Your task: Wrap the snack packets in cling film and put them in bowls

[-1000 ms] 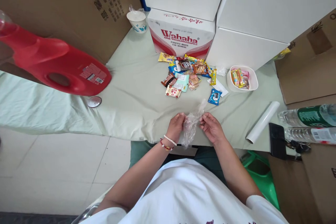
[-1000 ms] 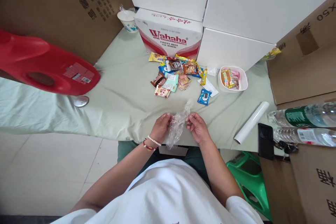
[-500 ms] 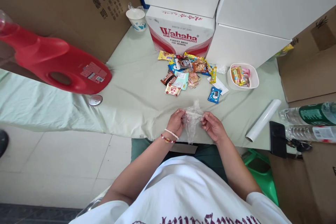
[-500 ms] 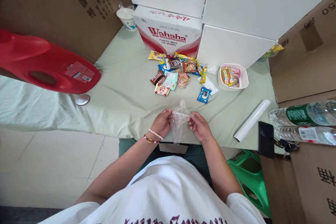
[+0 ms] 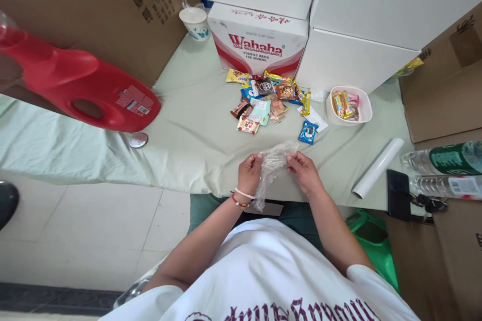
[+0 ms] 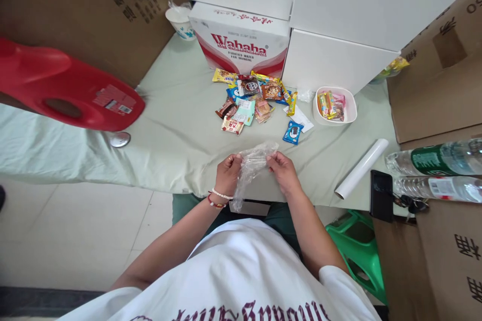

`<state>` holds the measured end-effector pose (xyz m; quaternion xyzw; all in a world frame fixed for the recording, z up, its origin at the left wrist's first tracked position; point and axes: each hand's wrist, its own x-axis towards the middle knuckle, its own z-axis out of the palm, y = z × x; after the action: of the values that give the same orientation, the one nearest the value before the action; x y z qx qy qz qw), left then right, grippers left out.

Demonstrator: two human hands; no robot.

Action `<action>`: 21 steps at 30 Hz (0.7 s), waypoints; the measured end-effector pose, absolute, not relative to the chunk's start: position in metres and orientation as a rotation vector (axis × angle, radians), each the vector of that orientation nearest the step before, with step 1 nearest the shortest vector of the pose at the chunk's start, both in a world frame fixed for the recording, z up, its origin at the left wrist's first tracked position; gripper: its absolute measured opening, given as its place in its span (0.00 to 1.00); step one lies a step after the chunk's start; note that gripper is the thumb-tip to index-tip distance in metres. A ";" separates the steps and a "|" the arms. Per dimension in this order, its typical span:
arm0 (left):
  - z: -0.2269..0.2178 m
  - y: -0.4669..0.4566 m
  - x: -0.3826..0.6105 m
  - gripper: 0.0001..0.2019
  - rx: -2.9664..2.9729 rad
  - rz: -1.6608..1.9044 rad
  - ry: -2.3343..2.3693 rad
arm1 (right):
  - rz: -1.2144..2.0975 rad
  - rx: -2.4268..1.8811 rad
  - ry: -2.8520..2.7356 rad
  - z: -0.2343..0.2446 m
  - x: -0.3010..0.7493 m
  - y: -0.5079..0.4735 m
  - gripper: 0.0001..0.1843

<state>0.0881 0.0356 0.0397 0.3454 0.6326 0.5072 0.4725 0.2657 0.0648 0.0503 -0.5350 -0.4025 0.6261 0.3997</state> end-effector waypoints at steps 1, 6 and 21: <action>0.039 0.036 0.085 0.23 0.829 1.247 1.522 | 1.658 -1.330 -0.974 0.052 0.271 0.066 0.22; 0.035 0.038 0.080 0.23 0.636 1.254 1.407 | 1.760 -1.281 -0.844 0.055 0.295 0.070 0.23; 0.041 0.038 0.100 0.23 0.448 1.353 1.243 | 1.518 -1.522 -1.279 0.048 0.237 0.042 0.25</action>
<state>0.0996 0.0375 0.0411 0.1920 0.5328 0.5801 0.5854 0.2373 0.0422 0.0483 -0.5774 -0.4855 0.5761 0.3148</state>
